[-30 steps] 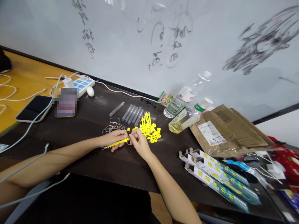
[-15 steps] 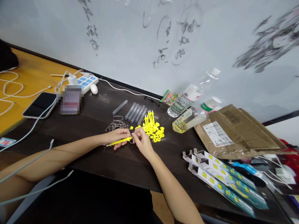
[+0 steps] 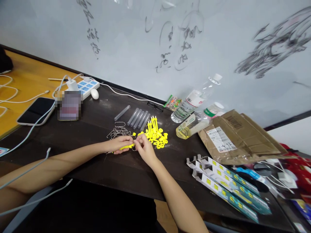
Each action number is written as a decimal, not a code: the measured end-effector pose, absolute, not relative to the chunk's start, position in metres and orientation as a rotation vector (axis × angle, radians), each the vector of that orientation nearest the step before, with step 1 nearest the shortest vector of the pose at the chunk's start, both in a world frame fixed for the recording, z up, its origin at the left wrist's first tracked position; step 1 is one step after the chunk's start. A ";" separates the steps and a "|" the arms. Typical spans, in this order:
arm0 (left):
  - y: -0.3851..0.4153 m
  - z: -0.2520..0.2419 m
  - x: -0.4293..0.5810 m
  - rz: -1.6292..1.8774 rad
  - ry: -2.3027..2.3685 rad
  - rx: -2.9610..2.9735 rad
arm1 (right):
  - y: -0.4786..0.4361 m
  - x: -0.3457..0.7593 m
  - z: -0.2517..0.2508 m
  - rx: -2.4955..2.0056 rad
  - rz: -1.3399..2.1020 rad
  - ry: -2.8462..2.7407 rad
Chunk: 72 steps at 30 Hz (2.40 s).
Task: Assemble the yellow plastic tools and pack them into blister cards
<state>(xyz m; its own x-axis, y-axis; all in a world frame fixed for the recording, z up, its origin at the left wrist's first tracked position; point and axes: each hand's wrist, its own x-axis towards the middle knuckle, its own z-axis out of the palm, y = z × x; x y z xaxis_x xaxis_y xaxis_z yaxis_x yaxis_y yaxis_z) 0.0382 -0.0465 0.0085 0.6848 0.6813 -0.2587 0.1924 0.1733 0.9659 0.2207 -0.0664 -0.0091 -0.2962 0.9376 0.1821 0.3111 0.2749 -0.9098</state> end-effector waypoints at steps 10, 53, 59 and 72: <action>-0.048 0.011 0.035 0.410 0.865 1.630 | -0.066 0.221 -0.010 -1.133 0.963 -1.803; -0.045 0.004 0.036 0.522 0.833 1.454 | -0.069 0.218 0.000 -1.230 0.379 -2.338; -0.045 0.003 0.036 0.517 0.830 1.489 | -0.069 0.218 0.001 -1.249 0.425 -2.336; -0.047 0.006 0.037 0.564 0.865 1.526 | -0.070 0.216 -0.001 -1.157 0.714 -2.161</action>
<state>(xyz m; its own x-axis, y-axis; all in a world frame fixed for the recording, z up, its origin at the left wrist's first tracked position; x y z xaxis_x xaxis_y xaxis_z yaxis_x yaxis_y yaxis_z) 0.0368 -0.0472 0.0062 0.6015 0.7881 -0.1309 0.1982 0.0115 0.9801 0.2156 -0.0696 -0.0013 -0.4557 0.8578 0.2377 0.5476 0.4807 -0.6849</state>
